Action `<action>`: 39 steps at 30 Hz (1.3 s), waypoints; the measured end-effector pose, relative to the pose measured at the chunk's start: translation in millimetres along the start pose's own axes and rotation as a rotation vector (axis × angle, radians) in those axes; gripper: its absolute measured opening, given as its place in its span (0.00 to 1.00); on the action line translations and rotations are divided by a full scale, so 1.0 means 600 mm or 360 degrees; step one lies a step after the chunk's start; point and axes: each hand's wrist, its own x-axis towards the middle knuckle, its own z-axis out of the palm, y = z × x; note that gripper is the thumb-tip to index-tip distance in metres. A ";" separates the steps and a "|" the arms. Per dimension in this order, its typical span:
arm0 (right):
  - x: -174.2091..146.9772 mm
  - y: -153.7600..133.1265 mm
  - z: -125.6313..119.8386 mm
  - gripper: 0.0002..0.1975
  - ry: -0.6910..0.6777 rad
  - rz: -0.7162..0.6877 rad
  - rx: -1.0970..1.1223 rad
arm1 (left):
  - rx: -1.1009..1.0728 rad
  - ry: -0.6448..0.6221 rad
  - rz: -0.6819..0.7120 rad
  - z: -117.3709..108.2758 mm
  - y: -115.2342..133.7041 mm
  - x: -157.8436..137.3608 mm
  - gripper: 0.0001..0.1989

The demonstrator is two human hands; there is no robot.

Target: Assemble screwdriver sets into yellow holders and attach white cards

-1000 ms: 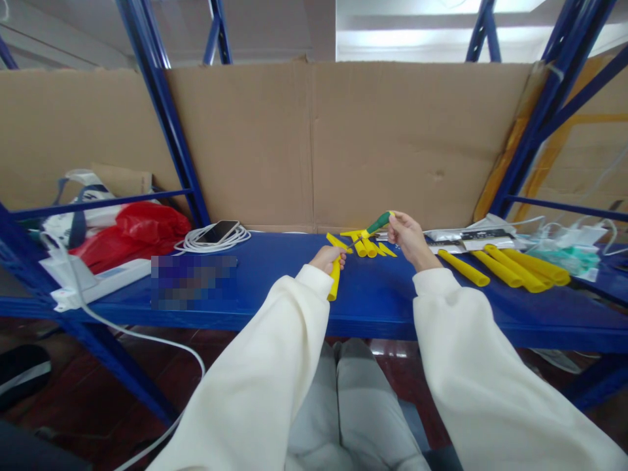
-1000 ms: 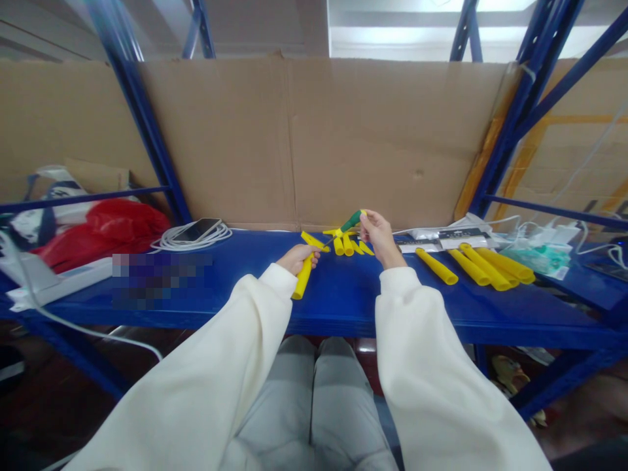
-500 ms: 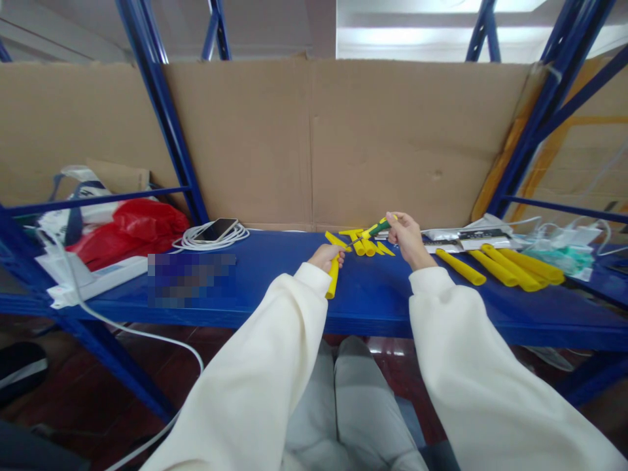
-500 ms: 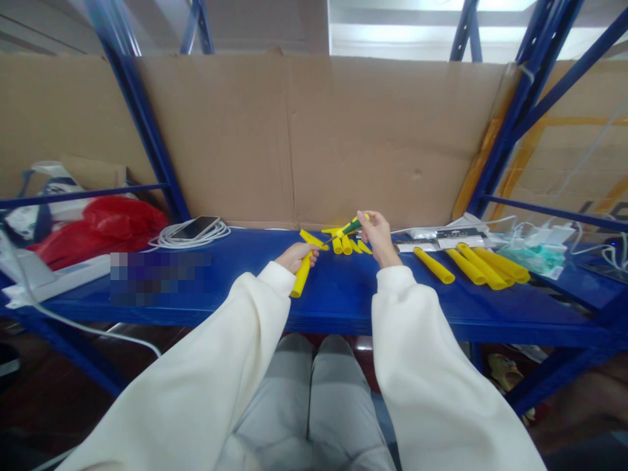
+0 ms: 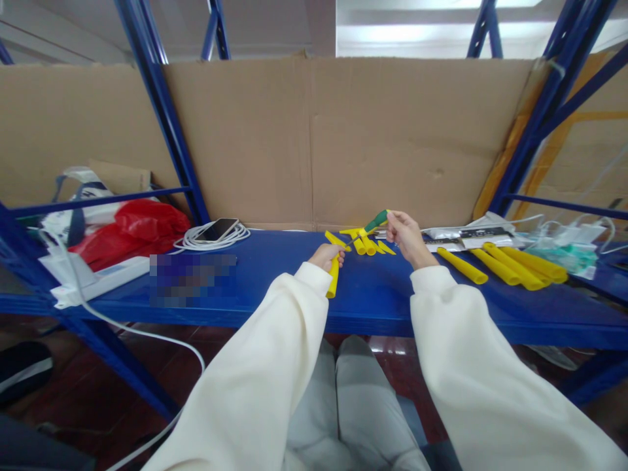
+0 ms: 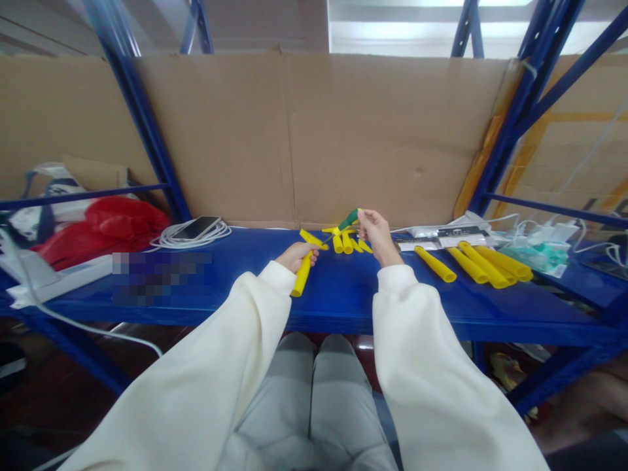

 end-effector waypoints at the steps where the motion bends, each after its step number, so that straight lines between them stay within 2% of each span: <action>1: 0.001 0.001 0.000 0.24 0.0032 -0.0006 -0.0007 | 0.0031 0.0003 0.0000 0.001 0.001 -0.002 0.08; 9: 0.006 0.012 -0.002 0.26 0.0102 -0.0038 -0.0042 | -0.0060 0.0026 0.0028 0.003 -0.008 0.011 0.07; 19: -0.005 -0.003 0.002 0.21 -0.0154 0.0010 0.0074 | -0.0044 0.0003 0.0039 0.000 -0.012 0.017 0.04; 28: 0.002 0.008 0.001 0.27 0.0115 -0.0024 0.0007 | -0.0090 -0.0019 0.0030 -0.003 -0.012 0.014 0.05; 39: 0.005 0.011 -0.002 0.26 0.0068 -0.0056 -0.0076 | -0.0067 -0.0035 0.0049 -0.003 -0.015 0.025 0.04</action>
